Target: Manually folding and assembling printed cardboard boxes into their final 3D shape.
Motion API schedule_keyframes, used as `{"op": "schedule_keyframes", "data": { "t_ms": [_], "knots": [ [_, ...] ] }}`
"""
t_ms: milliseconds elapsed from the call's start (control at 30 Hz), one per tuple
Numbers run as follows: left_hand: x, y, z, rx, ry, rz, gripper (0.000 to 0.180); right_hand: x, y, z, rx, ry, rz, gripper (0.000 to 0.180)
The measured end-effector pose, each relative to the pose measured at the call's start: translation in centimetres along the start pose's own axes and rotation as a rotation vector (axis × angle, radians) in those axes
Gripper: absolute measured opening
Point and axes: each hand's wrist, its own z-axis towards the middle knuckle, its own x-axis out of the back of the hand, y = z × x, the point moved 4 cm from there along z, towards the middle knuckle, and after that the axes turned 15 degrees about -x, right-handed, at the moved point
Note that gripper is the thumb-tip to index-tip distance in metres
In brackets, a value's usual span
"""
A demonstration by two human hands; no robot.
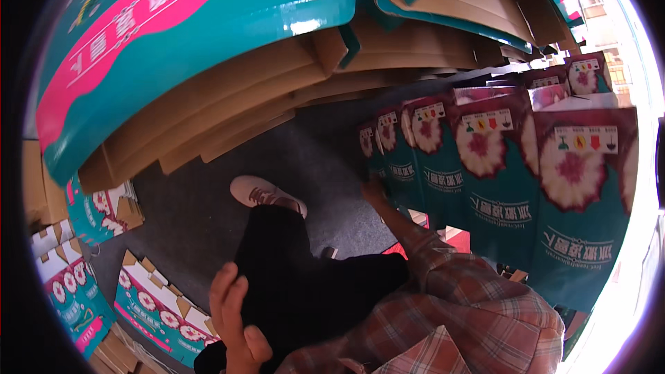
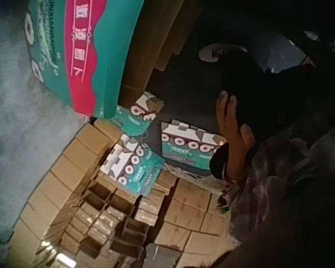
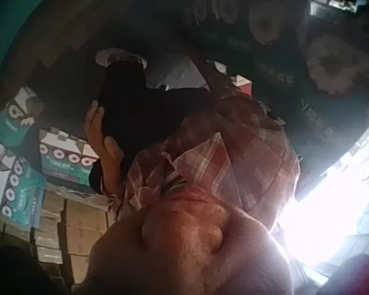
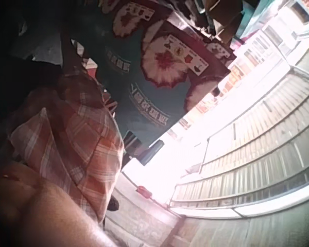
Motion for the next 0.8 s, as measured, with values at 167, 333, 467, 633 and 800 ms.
{"op": "schedule_keyframes", "data": {
  "t_ms": [167,333,467,633,800],
  "knots": [
    [0.0,-0.3,1.3,-0.075,-0.051,-0.046,0.06,-4.8,-2.2,-5.1,-0.197,-0.01,0.045,0.06],
    [-1.1,-0.3,3.9,-0.102,-0.102,-0.076,0.06,-3.2,-1.5,-2.3,-0.175,0.069,0.079,0.064],
    [-2.0,0.0,5.6,-0.142,-0.134,-0.115,0.059,-3.4,1.3,0.0,-0.142,0.083,-0.003,0.05],
    [-2.1,-0.2,6.2,-0.109,-0.175,-0.107,0.056,-4.1,0.1,-0.1,-0.068,0.032,0.072,0.022],
    [-2.2,0.3,7.3,-0.13,-0.167,-0.15,0.056,-4.0,3.5,2.6,0.12,-0.055,-0.23,0.037]
  ]
}}
